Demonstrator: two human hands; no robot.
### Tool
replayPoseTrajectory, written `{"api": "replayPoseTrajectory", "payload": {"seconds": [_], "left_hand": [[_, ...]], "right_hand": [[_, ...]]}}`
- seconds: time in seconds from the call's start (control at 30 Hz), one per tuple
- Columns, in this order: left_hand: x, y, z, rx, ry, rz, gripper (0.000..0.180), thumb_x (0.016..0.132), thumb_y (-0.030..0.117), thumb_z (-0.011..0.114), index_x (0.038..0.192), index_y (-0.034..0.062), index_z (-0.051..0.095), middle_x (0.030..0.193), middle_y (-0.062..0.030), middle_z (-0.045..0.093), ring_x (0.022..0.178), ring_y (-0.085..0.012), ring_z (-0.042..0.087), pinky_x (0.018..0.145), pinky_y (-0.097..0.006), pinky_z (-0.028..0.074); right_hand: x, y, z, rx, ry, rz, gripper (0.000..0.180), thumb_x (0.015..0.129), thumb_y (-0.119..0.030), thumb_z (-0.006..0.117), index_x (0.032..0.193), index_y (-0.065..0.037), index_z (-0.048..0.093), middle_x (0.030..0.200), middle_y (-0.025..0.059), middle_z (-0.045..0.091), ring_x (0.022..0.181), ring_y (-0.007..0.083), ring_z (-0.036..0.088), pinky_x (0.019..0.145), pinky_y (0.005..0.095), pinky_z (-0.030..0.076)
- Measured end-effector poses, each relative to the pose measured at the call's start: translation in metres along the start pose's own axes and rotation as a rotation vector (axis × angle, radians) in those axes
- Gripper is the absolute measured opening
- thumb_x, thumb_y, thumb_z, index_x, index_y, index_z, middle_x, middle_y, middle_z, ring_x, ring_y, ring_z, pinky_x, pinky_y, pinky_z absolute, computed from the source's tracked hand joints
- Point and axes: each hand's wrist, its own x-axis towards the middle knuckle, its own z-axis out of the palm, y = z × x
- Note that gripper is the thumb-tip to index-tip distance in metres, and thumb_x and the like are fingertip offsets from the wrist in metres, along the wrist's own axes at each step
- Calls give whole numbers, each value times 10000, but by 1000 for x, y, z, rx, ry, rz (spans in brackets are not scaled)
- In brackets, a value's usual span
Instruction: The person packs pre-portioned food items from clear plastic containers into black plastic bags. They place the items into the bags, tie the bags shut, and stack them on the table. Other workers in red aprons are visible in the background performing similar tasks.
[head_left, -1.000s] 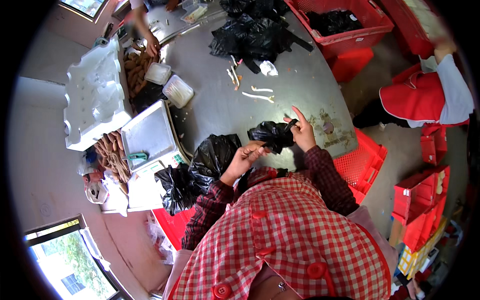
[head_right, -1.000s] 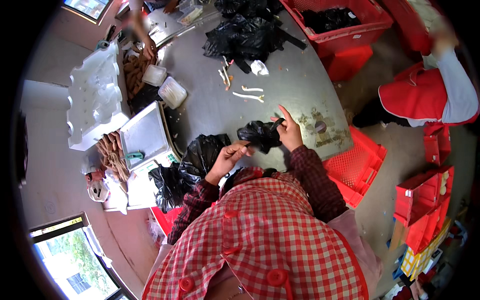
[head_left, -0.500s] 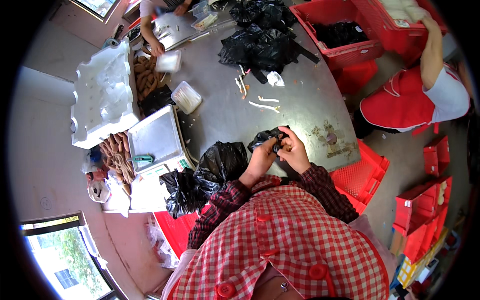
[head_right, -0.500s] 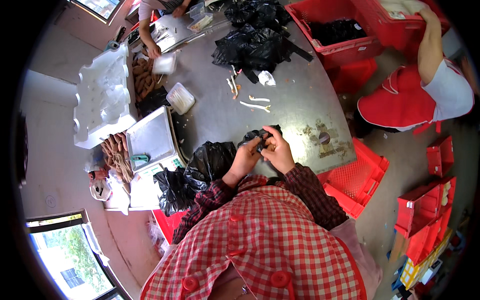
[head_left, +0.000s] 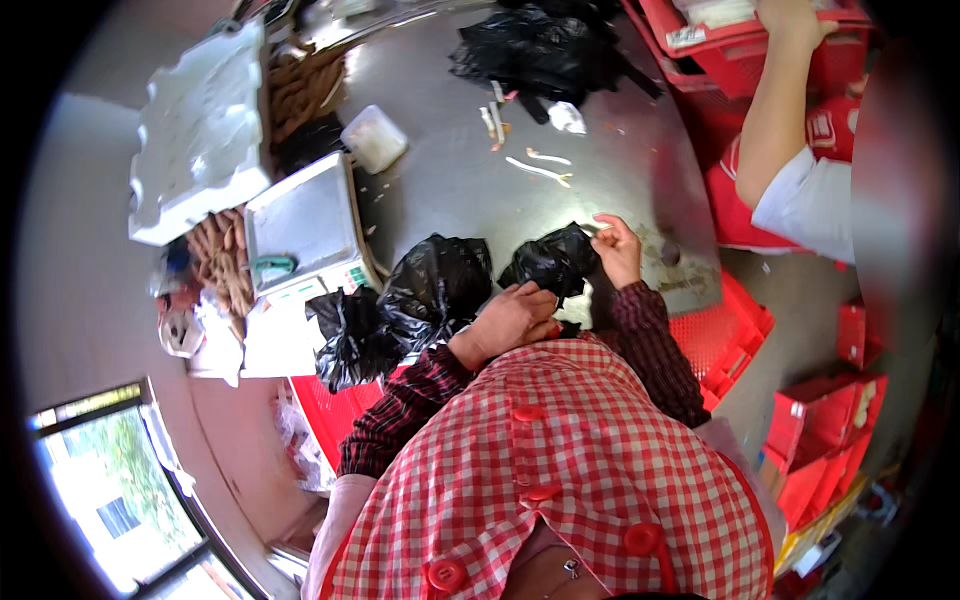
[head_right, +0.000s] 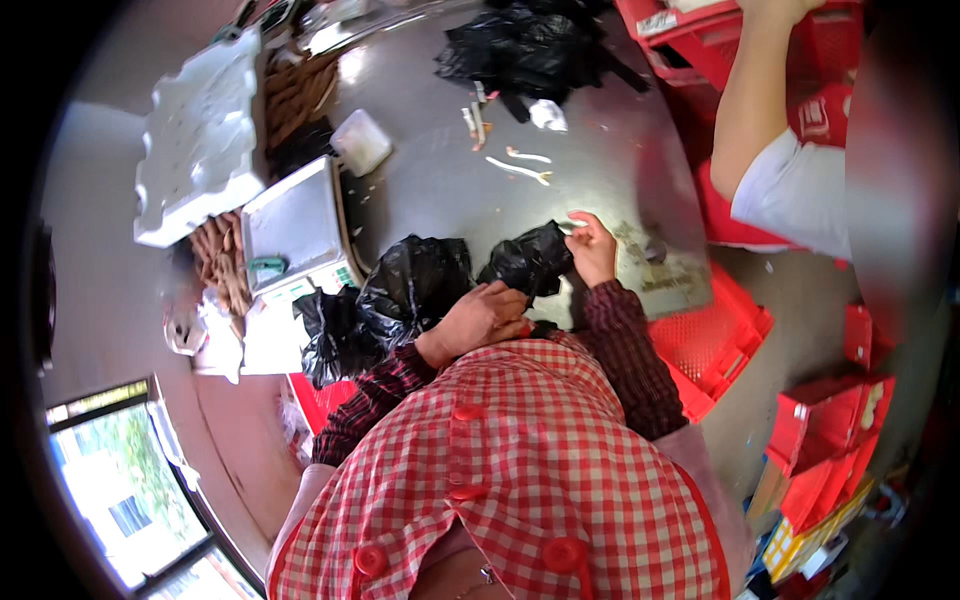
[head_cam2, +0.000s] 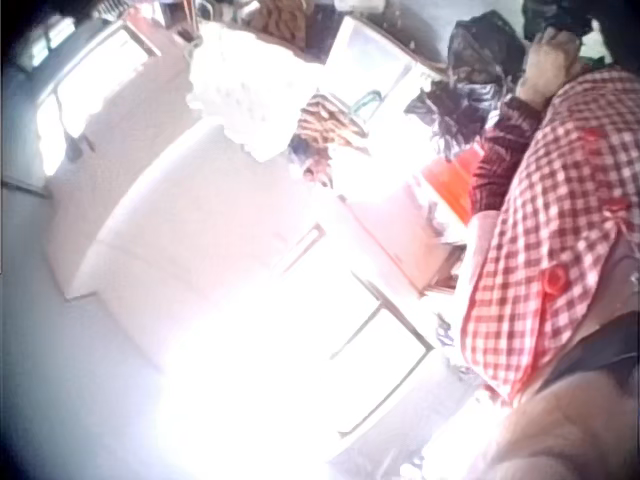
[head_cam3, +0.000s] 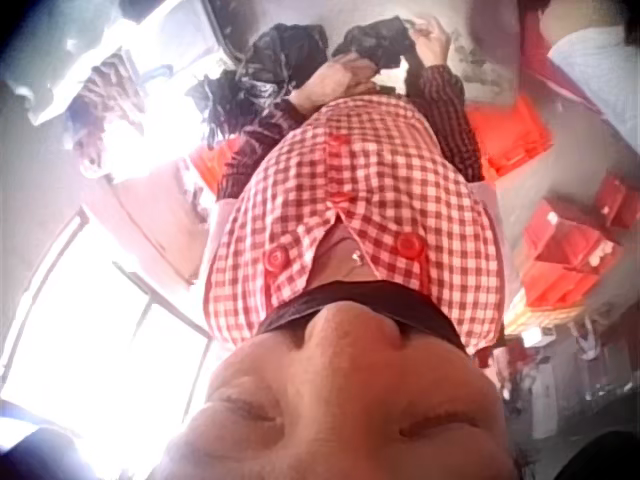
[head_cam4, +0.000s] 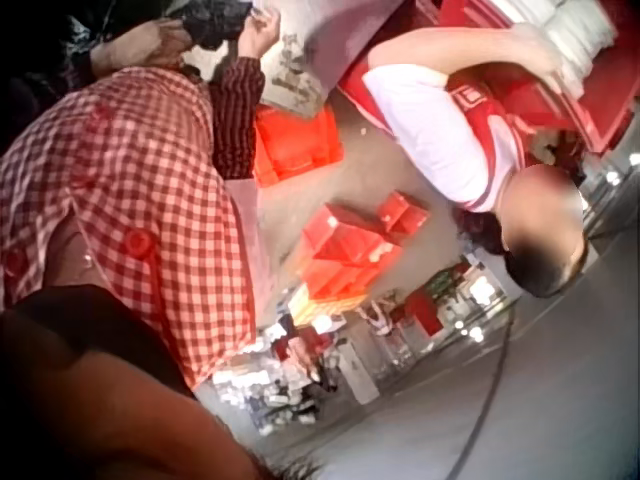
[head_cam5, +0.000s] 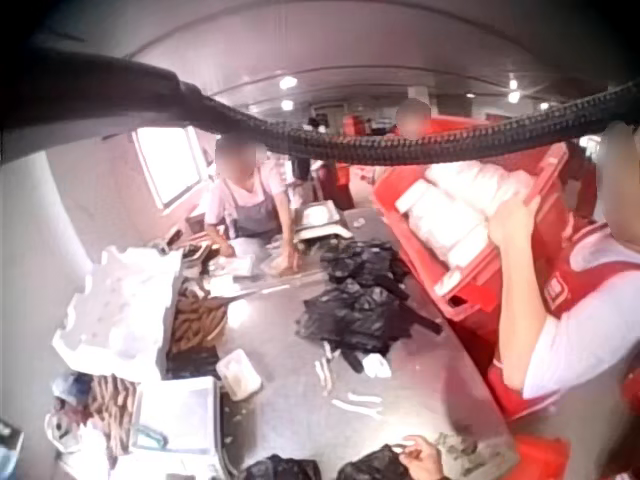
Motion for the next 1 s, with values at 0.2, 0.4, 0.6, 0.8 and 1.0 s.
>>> {"api": "replayPoseTrajectory", "payload": {"seconds": [0.2,0.4,0.6,0.8,1.0], "left_hand": [[-34,1,-30,15,499,-286,333,787,153,637,1102,58,587,1236,-143,514,1057,-315,518,894,-384,430],[-135,-57,-27,294,775,-832,366,822,184,626,1134,16,534,1097,-183,558,1042,-356,507,903,-406,410],[-114,-68,7,143,834,-979,401,828,259,628,1139,24,533,1044,-186,568,1000,-361,516,848,-421,428],[-120,-87,0,25,970,-927,448,832,304,634,1153,8,533,1164,-210,531,1129,-371,469,949,-390,392],[-117,-89,13,-146,788,-1140,629,848,421,587,1291,11,408,1180,-278,501,1122,-395,487,961,-391,382]], "right_hand": [[-8,39,-27,-597,-106,50,461,714,-134,708,1132,-33,541,915,105,623,826,220,602,767,338,478],[-8,38,-15,-594,-421,60,332,757,-96,645,1064,14,585,992,180,623,939,296,604,822,351,457],[8,24,51,-583,-439,-88,308,762,-75,627,1068,-40,619,982,177,633,943,299,609,829,353,460],[21,49,52,-546,-393,28,276,775,-191,659,985,-16,628,834,131,652,796,227,643,729,334,491],[-22,56,43,-110,-456,400,214,856,-146,597,1006,-4,543,862,108,636,757,200,639,590,312,522]]}}
